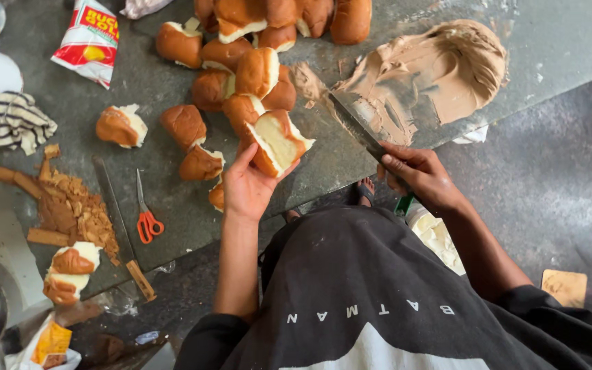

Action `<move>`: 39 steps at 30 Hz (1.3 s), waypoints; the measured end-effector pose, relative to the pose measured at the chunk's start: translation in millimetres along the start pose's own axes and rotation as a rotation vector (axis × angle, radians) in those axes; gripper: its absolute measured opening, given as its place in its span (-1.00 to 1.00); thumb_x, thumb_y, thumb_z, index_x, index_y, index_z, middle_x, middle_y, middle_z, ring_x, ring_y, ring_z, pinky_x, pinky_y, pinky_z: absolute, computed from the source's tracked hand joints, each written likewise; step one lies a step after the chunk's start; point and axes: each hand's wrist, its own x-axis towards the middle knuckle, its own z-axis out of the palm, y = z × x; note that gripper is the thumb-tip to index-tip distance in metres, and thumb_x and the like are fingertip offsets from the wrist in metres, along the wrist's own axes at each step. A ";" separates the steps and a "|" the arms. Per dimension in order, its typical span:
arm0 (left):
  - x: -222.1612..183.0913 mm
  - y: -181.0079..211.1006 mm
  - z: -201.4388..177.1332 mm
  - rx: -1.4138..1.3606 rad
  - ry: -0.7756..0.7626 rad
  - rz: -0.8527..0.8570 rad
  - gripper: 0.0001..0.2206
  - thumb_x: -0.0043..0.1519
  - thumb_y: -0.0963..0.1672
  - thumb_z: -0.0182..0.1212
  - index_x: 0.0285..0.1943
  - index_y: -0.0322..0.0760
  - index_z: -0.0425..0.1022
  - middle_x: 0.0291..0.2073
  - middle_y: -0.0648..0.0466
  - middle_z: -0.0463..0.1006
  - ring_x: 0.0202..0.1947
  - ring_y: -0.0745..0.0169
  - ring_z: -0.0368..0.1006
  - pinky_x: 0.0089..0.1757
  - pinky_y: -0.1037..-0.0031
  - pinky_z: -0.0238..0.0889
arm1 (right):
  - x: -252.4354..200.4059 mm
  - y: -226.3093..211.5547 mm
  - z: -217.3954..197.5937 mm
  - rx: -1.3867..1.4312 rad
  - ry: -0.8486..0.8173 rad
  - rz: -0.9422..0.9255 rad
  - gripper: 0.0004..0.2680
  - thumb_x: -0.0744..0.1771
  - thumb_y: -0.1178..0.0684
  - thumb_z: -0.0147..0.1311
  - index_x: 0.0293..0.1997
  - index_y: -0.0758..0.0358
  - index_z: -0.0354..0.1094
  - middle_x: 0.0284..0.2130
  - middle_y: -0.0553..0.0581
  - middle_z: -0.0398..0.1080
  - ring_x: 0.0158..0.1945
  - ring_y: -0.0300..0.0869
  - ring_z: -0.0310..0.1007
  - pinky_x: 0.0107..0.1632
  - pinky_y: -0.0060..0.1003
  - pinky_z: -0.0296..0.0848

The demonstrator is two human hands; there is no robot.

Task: The person spreads a brown paste onto the inside of sliced bread rolls using a long metal spatula, handling each roll one at a time.

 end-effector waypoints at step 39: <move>-14.3 60.1 30.5 0.283 -0.144 0.003 -0.37 0.34 -0.16 0.12 0.62 -0.14 -0.02 0.37 0.04 0.28 0.31 0.24 0.31 0.17 0.35 0.35 | -19.2 -103.8 20.4 -1.559 -0.012 -1.074 -0.79 0.35 0.20 0.14 0.05 0.03 0.59 -0.50 -0.03 0.43 -0.65 -0.39 0.14 -0.68 -0.37 0.09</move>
